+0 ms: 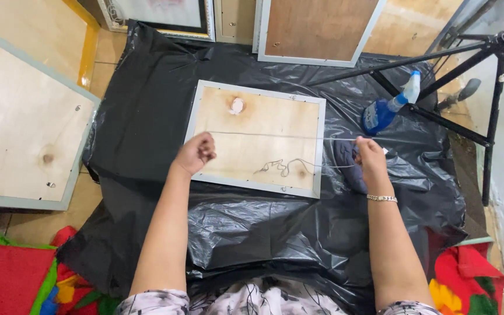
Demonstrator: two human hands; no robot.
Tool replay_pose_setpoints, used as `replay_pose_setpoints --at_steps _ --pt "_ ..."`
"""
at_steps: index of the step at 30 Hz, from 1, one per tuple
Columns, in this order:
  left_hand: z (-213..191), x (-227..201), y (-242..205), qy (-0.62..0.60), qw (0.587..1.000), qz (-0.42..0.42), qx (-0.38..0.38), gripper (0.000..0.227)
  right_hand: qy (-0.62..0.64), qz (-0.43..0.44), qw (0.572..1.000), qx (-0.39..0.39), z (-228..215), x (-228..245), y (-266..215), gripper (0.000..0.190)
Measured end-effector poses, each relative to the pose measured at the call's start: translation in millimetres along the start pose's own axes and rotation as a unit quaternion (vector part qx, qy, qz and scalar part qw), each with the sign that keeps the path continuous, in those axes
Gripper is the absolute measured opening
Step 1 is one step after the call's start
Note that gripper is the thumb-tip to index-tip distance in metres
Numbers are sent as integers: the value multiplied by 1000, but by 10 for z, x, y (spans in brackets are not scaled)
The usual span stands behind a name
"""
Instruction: Attaching a hanging wire to the back of a picture frame by threading it through eyelets and twisting the ends.
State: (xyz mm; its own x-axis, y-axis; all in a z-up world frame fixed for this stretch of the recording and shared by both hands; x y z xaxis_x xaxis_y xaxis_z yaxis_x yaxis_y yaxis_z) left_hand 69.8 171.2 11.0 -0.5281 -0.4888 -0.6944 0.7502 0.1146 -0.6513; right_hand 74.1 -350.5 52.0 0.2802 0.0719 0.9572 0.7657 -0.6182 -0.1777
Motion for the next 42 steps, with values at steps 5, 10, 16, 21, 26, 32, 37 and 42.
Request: replay_pose_setpoints --at_steps 5,10,16,21,26,32,37,42 --pt "-585 -522 181 -215 973 44 -68 20 -155 -55 986 34 -70 -247 263 19" --pt "-1328 -663 449 -371 902 153 -158 29 -214 -87 973 -11 -287 -225 359 21" --pt "-333 -290 325 75 896 345 -269 25 -179 -97 975 87 604 434 -668 25" --pt "1310 860 329 244 936 218 133 43 -152 -103 927 327 1511 553 -1414 23" --pt "1446 977 104 280 935 148 158 44 -154 -90 924 339 1447 544 -1355 17" --pt "556 367 447 429 881 190 63 44 -255 -86 896 353 961 406 -1172 24" --pt "139 -195 538 564 789 242 -2 42 -276 -58 883 376 792 170 -1199 25" --pt "326 -83 400 747 630 178 116 39 -461 -79 740 483 776 -450 -1307 23"
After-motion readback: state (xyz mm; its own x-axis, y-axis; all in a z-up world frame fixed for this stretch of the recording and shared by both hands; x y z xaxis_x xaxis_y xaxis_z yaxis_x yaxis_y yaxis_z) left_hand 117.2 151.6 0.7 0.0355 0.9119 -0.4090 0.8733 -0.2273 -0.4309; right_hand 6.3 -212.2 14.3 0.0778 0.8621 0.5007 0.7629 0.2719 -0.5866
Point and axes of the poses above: each hand's wrist, its own y-axis towards the middle knuckle, its own z-axis out of the palm, x = y × z, the point moved 8 cm from there along y, towards the middle knuckle, and after that the axes turned 15 degrees about -x, right-handed, at the moved point
